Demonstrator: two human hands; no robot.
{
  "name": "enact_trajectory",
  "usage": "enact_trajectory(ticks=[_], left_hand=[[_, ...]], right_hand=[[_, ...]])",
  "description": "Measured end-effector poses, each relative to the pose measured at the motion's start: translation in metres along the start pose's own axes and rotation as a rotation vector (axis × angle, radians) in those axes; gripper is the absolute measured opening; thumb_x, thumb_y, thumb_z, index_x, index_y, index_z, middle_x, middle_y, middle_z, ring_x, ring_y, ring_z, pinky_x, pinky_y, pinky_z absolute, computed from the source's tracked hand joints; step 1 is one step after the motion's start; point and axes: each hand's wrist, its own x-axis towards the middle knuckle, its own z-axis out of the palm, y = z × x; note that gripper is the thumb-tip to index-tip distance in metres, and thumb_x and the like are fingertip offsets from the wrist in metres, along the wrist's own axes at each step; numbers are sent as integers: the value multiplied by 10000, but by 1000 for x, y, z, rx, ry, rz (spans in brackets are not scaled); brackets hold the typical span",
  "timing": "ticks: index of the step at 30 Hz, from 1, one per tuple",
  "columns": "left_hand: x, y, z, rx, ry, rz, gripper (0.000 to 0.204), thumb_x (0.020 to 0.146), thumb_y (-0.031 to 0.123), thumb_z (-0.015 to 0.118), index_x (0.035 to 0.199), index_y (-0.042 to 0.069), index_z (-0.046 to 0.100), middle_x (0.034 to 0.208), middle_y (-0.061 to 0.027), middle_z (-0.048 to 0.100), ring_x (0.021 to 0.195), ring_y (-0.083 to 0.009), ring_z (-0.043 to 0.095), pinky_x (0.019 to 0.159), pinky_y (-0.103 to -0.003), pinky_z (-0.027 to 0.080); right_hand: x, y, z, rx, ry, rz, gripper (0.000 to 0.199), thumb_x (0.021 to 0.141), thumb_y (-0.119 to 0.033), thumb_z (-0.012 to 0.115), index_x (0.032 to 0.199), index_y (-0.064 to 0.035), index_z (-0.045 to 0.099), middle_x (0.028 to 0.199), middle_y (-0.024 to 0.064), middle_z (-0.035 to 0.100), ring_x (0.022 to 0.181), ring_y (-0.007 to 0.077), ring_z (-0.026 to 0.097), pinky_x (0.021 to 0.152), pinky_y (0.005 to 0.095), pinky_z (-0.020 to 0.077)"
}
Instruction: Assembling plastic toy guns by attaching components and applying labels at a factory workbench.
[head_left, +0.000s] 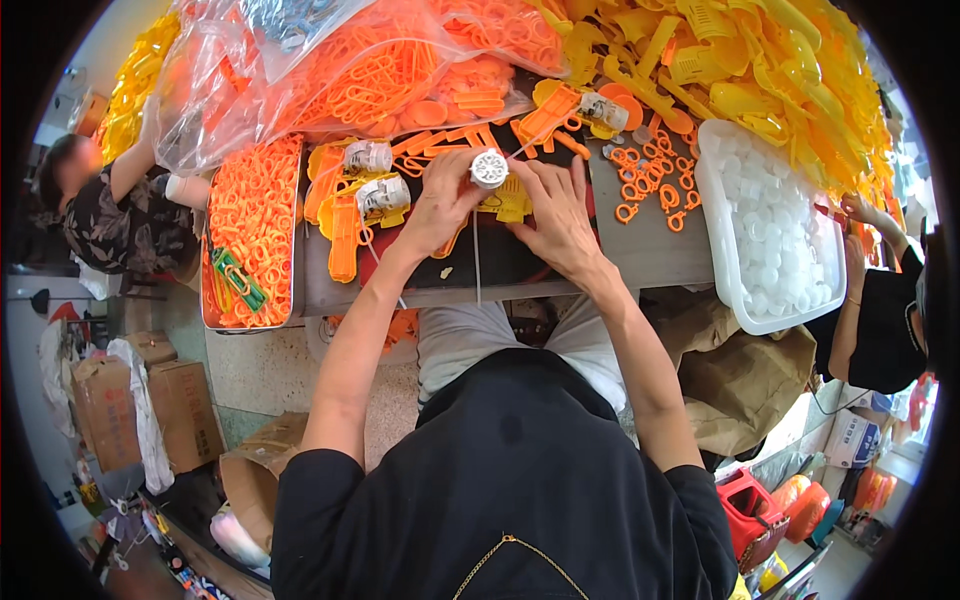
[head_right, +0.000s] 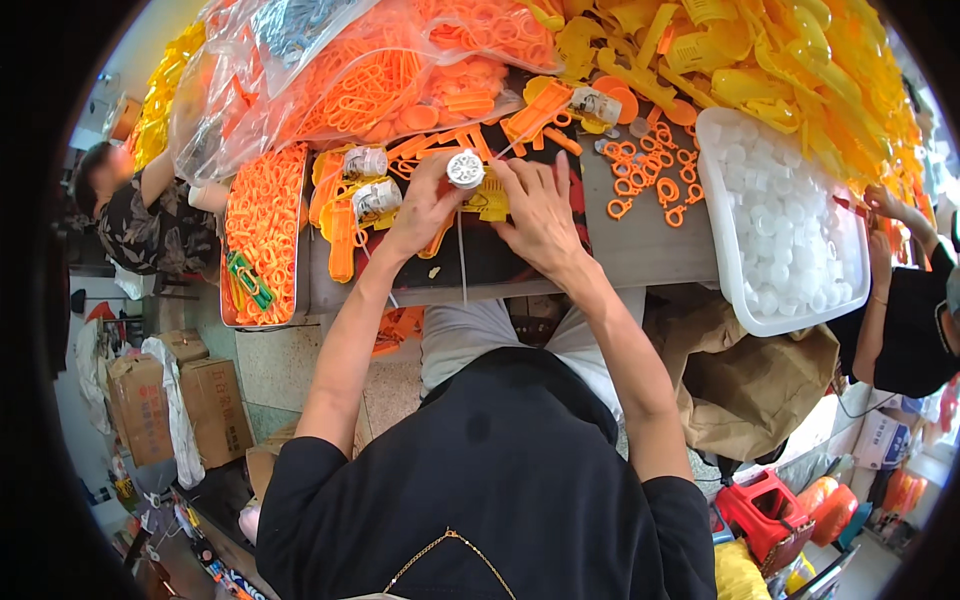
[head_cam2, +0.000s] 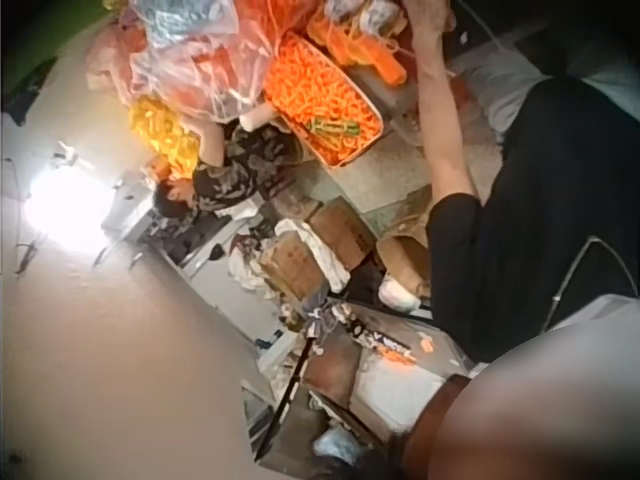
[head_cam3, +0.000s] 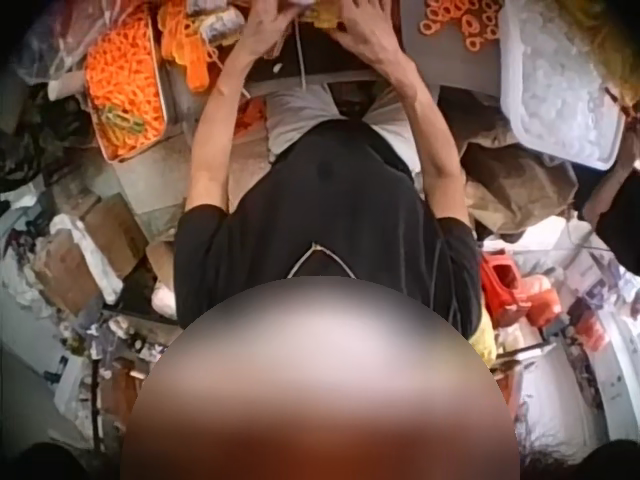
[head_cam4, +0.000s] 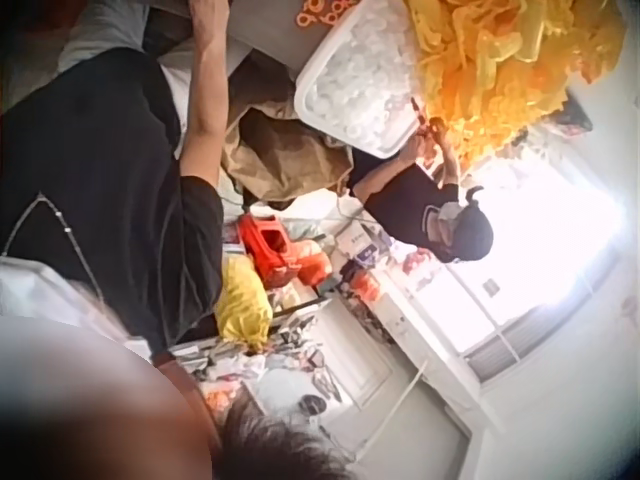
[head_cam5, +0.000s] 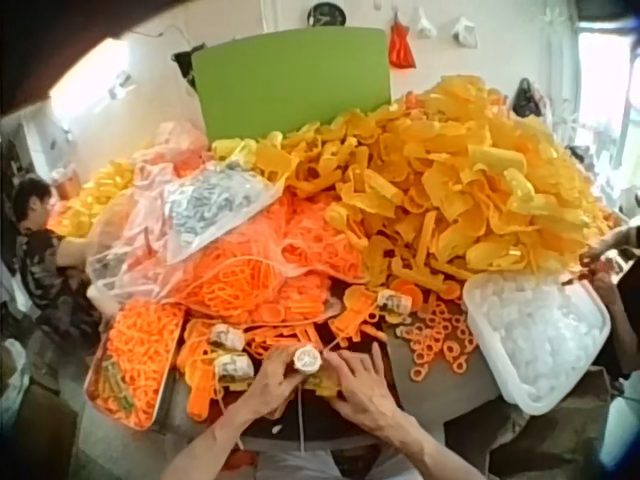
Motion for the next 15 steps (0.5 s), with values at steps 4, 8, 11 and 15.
enact_trajectory(ticks=[4,8,11,15], left_hand=[[5,-5,-28,-296,-100,-241,440,893,39,747,1311,18,613,1223,-62,666,1159,-176,623,1021,-346,495],[25,14,-40,-182,-163,-44,442,880,82,770,1297,15,640,1205,-85,689,1167,-198,634,1035,-347,485],[31,17,-43,-44,-175,65,497,853,110,791,1320,23,642,1260,-116,670,1218,-235,616,1065,-352,461],[35,14,-42,-66,-254,52,453,883,116,763,1309,22,641,1271,-107,638,1186,-251,614,1024,-362,477]], right_hand=[[9,-16,-13,331,53,-18,935,768,-106,826,1563,-69,335,1437,163,489,1373,335,468,1184,448,342],[10,-13,-16,472,107,35,958,781,-99,820,1579,-30,296,1472,204,489,1385,318,474,1156,410,395],[11,-8,-18,491,116,57,964,781,-105,825,1580,-27,292,1474,207,497,1373,320,494,1155,410,401],[14,-5,-19,475,76,51,978,779,-129,840,1580,-21,290,1463,210,518,1351,318,524,1153,411,408]])
